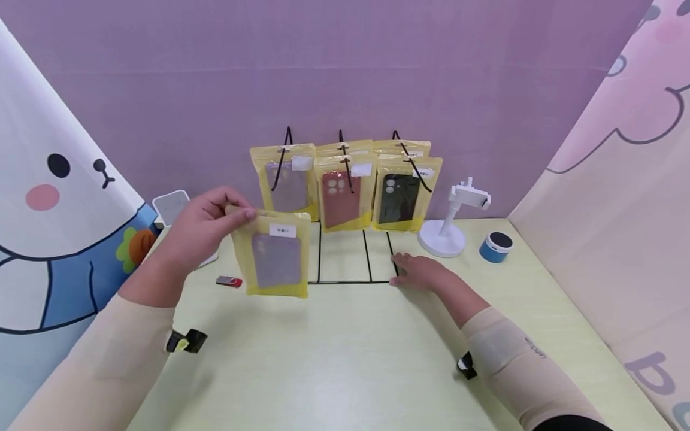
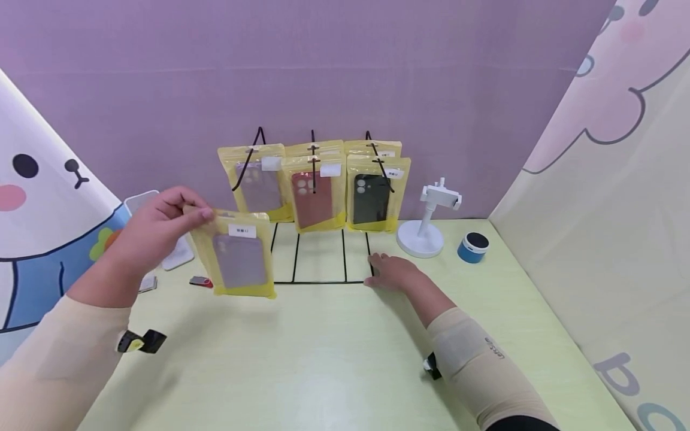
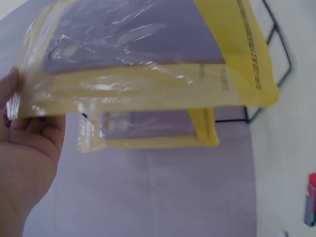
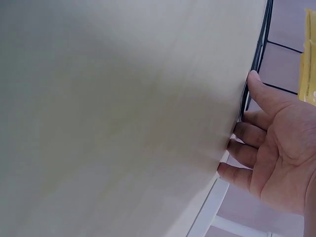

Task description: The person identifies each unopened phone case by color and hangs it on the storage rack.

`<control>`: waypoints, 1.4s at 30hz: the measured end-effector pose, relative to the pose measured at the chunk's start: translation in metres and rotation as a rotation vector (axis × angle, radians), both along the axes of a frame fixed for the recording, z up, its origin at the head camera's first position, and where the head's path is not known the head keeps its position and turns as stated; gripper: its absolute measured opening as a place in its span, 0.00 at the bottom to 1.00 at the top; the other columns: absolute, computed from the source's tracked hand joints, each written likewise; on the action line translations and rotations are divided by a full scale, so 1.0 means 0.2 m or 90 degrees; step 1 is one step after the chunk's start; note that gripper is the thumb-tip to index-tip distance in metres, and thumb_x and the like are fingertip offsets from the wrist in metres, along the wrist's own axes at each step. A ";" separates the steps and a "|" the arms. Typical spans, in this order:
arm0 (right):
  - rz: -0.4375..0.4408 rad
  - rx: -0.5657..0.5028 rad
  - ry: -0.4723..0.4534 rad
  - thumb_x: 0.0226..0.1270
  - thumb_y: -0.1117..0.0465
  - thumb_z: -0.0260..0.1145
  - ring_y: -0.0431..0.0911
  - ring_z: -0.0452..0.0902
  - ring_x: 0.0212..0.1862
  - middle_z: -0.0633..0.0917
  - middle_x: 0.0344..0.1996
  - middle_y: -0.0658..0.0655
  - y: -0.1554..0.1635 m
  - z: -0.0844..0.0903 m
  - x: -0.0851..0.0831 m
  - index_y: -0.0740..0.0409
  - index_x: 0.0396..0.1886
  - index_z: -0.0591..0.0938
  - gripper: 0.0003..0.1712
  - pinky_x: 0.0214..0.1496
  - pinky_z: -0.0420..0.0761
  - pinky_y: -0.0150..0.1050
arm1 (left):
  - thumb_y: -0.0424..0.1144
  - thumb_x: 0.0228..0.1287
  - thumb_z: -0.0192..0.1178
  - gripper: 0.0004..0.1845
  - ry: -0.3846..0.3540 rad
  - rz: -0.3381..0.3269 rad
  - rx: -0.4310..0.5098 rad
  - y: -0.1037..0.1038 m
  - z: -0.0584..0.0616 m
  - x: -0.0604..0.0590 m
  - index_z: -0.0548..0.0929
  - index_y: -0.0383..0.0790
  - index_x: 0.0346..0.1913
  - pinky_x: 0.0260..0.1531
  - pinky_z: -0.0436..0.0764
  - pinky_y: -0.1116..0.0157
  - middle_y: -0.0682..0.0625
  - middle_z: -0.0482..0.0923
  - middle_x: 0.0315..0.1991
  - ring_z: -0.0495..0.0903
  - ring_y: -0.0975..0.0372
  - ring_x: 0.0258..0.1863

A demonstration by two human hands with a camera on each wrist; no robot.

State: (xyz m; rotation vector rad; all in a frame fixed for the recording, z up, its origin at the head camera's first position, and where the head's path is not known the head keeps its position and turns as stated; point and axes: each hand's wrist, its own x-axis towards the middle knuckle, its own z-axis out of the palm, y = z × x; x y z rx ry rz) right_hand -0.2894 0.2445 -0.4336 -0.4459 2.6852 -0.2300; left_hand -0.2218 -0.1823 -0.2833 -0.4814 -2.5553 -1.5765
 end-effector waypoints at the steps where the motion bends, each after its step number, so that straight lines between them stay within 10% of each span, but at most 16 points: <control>1: 0.002 0.001 0.001 0.70 0.38 0.57 0.63 0.55 0.75 0.57 0.76 0.65 0.00 0.00 0.00 0.55 0.78 0.57 0.45 0.73 0.62 0.59 | 0.52 0.69 0.59 0.17 0.006 0.012 0.007 0.01 0.01 -0.01 0.79 0.41 0.44 0.40 0.84 0.70 0.49 0.78 0.45 0.79 0.56 0.44; 27: 0.000 -0.004 0.000 0.71 0.39 0.58 0.64 0.57 0.74 0.57 0.76 0.66 0.00 0.02 0.01 0.55 0.78 0.57 0.44 0.73 0.63 0.59 | 0.54 0.66 0.61 0.15 0.046 0.128 0.111 0.14 -0.01 -0.16 0.77 0.47 0.43 0.35 0.78 0.68 0.52 0.76 0.40 0.76 0.61 0.42; 42: -0.001 -0.006 -0.001 0.70 0.38 0.58 0.64 0.56 0.74 0.57 0.76 0.66 0.00 0.02 0.01 0.55 0.78 0.56 0.45 0.74 0.61 0.59 | 0.56 0.66 0.60 0.22 0.114 0.208 -0.021 0.18 0.01 -0.26 0.76 0.42 0.48 0.30 0.72 0.64 0.53 0.72 0.42 0.69 0.57 0.33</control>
